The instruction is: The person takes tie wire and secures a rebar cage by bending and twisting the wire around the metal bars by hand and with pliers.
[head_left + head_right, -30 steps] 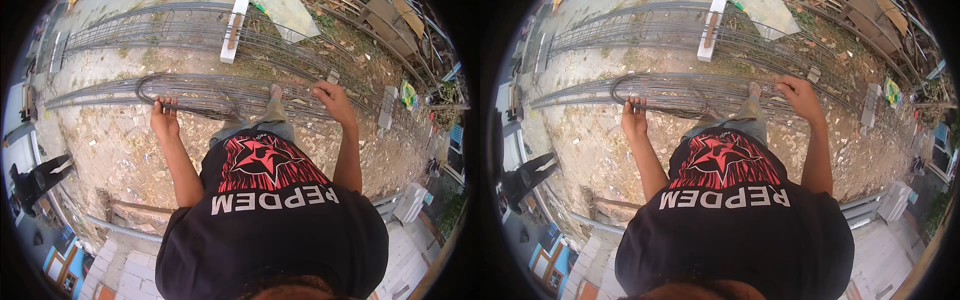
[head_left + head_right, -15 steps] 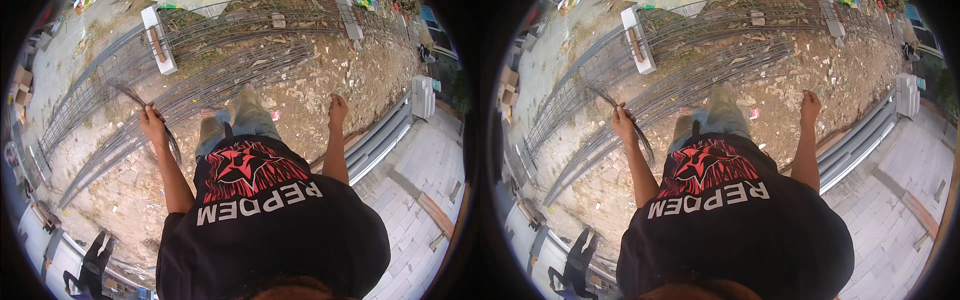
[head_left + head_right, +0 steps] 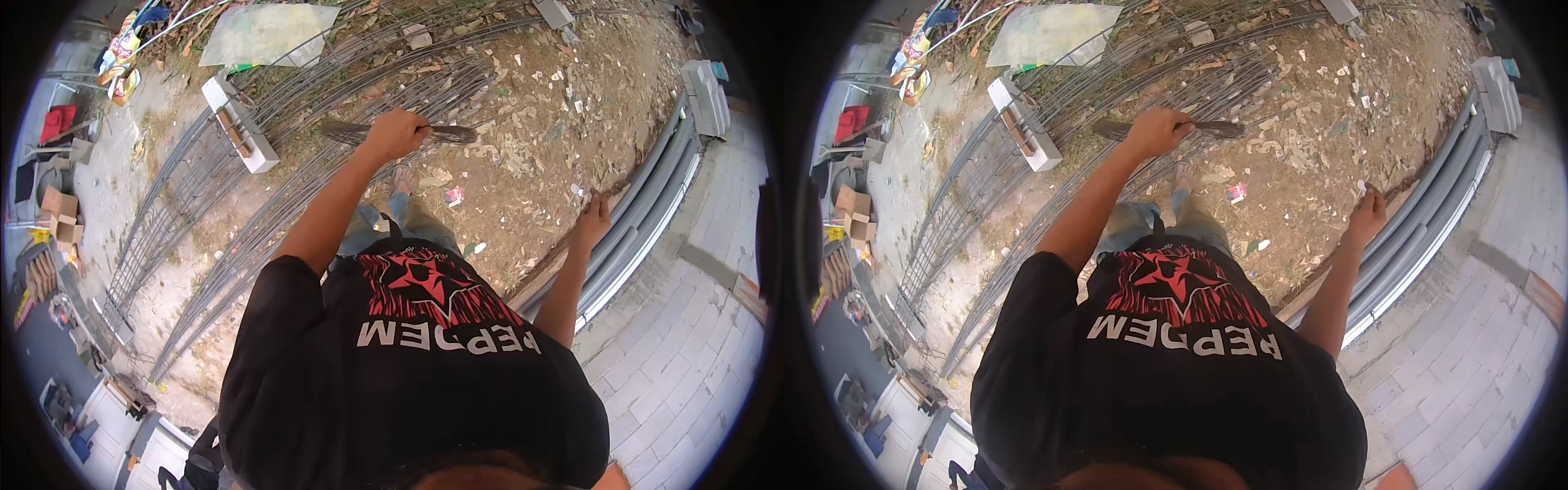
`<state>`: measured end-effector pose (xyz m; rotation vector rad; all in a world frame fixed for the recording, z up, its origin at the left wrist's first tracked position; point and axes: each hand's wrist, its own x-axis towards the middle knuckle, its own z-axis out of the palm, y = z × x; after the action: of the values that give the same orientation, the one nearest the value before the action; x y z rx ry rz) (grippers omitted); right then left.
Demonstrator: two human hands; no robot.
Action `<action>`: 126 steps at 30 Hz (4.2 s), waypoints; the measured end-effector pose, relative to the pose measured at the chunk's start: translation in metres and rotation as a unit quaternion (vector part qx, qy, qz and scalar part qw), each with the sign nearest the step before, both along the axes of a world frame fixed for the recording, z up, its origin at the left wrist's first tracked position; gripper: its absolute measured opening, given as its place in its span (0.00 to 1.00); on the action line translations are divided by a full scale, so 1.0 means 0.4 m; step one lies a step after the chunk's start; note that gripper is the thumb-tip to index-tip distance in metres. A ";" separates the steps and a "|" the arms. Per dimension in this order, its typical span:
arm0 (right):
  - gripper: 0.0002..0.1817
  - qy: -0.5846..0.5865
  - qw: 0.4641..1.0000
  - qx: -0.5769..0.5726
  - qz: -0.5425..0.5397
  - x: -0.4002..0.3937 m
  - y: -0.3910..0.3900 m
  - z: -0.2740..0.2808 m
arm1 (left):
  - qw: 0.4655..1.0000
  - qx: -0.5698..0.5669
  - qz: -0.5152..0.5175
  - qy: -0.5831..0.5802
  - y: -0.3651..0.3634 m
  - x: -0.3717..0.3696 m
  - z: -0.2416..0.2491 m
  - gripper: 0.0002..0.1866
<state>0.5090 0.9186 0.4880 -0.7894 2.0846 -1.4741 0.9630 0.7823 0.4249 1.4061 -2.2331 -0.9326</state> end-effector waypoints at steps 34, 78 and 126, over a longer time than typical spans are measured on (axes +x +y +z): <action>0.16 -0.004 0.598 -0.088 0.796 1.277 0.043 0.226 | 0.385 -0.084 0.220 0.893 0.511 0.634 0.593 0.25; 0.19 -0.070 0.691 0.118 0.710 0.868 -0.188 0.327 | 0.950 0.176 0.177 0.187 0.569 0.496 0.336 0.27; 0.07 -0.172 0.820 -0.039 0.544 1.310 -0.083 0.493 | 0.856 0.233 0.019 0.462 0.407 0.745 0.524 0.13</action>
<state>1.0331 0.8855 0.6850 -1.3086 0.9376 -0.9093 1.2610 0.9452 0.6344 0.8248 -1.2856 -1.7441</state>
